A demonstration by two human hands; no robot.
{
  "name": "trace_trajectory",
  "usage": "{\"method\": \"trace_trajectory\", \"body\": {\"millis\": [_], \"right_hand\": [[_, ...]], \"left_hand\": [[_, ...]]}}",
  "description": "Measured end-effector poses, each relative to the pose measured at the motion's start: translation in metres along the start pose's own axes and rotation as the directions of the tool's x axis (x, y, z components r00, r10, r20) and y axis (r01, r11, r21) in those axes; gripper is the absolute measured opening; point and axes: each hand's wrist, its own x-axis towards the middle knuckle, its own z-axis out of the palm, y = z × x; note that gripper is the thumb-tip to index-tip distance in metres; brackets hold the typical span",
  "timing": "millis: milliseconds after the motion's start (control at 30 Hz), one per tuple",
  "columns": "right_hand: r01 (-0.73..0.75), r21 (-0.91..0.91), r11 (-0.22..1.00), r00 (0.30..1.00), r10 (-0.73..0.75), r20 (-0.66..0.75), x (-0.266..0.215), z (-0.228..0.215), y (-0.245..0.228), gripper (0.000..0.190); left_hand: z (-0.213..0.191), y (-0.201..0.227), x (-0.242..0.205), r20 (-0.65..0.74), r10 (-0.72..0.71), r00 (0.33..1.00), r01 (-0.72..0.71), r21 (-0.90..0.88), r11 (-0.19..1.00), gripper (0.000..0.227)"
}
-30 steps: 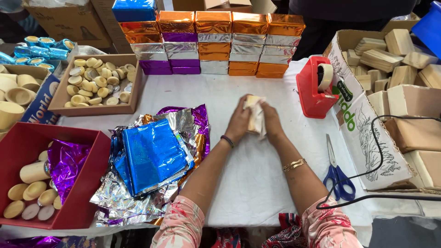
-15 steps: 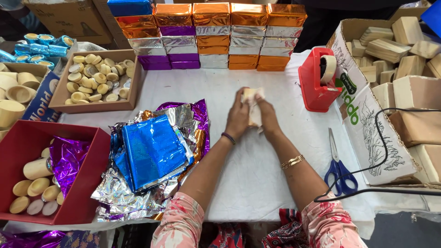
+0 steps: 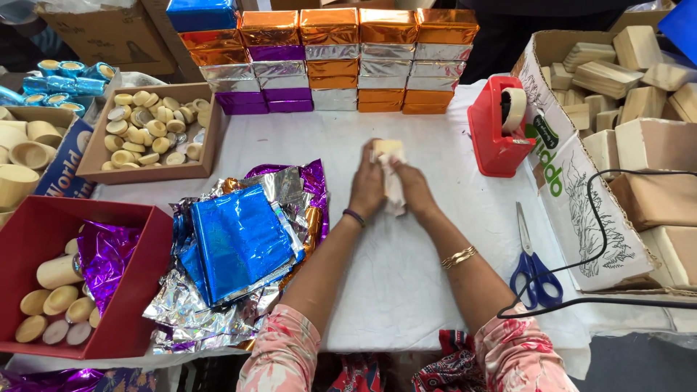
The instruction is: The person wipes a small wooden object with a white cloth on a table covered with a white cloth. They then place the object into a wooden tray and pick up a blue foil sheet.
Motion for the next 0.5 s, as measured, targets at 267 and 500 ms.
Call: {"method": "trace_trajectory", "body": {"millis": [267,500], "right_hand": [[0.021,0.048,0.999,0.986,-0.012,-0.169,-0.007,0.009,0.002,0.036],[0.018,-0.060,0.998,0.997,-0.013,0.081,-0.023,0.018,-0.029,0.039]], "left_hand": [[-0.001,-0.017,0.006,0.065,-0.036,0.997,0.042,-0.093,0.995,0.042],[-0.011,0.014,0.004,0.012,-0.192,0.981,0.192,-0.041,0.981,0.047]]}}
